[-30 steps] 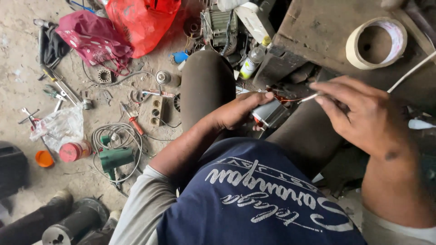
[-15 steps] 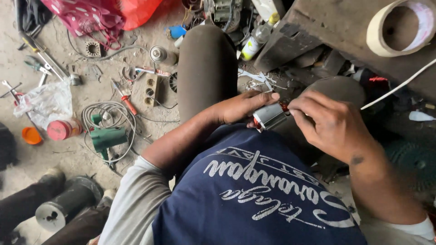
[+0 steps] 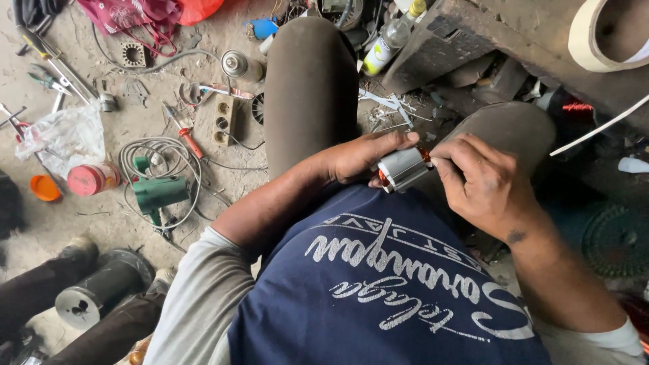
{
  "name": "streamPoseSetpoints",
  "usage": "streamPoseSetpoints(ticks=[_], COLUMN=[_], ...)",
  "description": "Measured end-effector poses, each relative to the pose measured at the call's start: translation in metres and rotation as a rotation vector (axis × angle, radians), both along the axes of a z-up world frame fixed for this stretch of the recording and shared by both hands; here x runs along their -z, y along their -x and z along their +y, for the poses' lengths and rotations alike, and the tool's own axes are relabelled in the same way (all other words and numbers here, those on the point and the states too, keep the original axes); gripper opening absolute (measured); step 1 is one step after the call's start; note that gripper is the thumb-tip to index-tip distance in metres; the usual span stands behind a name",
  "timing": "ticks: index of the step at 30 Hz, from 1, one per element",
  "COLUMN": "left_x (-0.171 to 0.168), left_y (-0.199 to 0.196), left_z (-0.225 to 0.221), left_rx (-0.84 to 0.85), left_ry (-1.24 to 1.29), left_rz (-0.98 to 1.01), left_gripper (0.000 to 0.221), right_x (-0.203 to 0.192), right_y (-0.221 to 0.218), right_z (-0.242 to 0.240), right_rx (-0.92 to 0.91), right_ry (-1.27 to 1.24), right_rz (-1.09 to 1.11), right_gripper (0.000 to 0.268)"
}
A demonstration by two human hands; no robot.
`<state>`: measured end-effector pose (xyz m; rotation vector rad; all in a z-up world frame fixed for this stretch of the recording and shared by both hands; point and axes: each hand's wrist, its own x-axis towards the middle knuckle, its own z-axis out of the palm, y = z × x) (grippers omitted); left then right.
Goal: Preparing and insulating copper wires on a motor stator for repair.
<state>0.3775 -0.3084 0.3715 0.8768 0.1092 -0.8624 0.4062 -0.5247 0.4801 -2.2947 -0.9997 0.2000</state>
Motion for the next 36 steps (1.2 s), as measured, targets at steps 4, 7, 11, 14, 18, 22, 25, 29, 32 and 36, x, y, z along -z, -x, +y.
streamPoseSetpoints(ticks=[4,7,11,14,18,22,25,29,32,36], left_x=[-0.004,-0.006,-0.002,-0.008,-0.03,-0.044,-0.062,-0.058,-0.047,-0.065], left_y=[0.001,0.002,0.004,0.009,-0.004,-0.01,-0.03,-0.06,-0.09,-0.119], left_z=[0.0,-0.001,0.007,0.011,0.011,0.006,0.002,-0.013,-0.027,-0.032], left_rx=[0.015,0.018,0.003,-0.013,-0.051,-0.196,-0.266,-0.331,-0.534,-0.485], left_ry=[-0.004,-0.002,-0.034,-0.204,-0.213,-0.136,-0.273,-0.333,-0.519,-0.574], left_rz=[-0.071,-0.131,-0.204,-0.209,-0.449,-0.586,-0.861,-0.98,-1.141,-1.313], left_gripper=[0.048,0.046,0.046,0.055,0.065,0.097,0.089,0.093,0.097,0.089], right_x=[0.001,-0.006,-0.013,-0.015,-0.021,-0.011,0.019,0.025,0.032,0.031], right_y=[-0.004,-0.008,-0.014,-0.014,-0.011,-0.003,-0.014,-0.012,-0.018,-0.037], right_z=[-0.007,-0.011,-0.026,-0.039,-0.043,-0.058,-0.07,-0.05,-0.032,-0.02], right_rx=[-0.013,-0.033,0.031,0.067,0.206,0.477,0.511,0.516,0.559,0.479], right_ry=[0.015,-0.023,-0.025,-0.044,-0.206,-0.359,-0.786,-0.689,-0.572,-0.702], right_rz=[0.022,0.015,-0.025,-0.088,-0.162,-0.123,0.145,0.168,0.026,-0.023], right_gripper=[0.011,0.016,0.015,0.016,0.016,0.009,0.033,0.013,0.019,0.023])
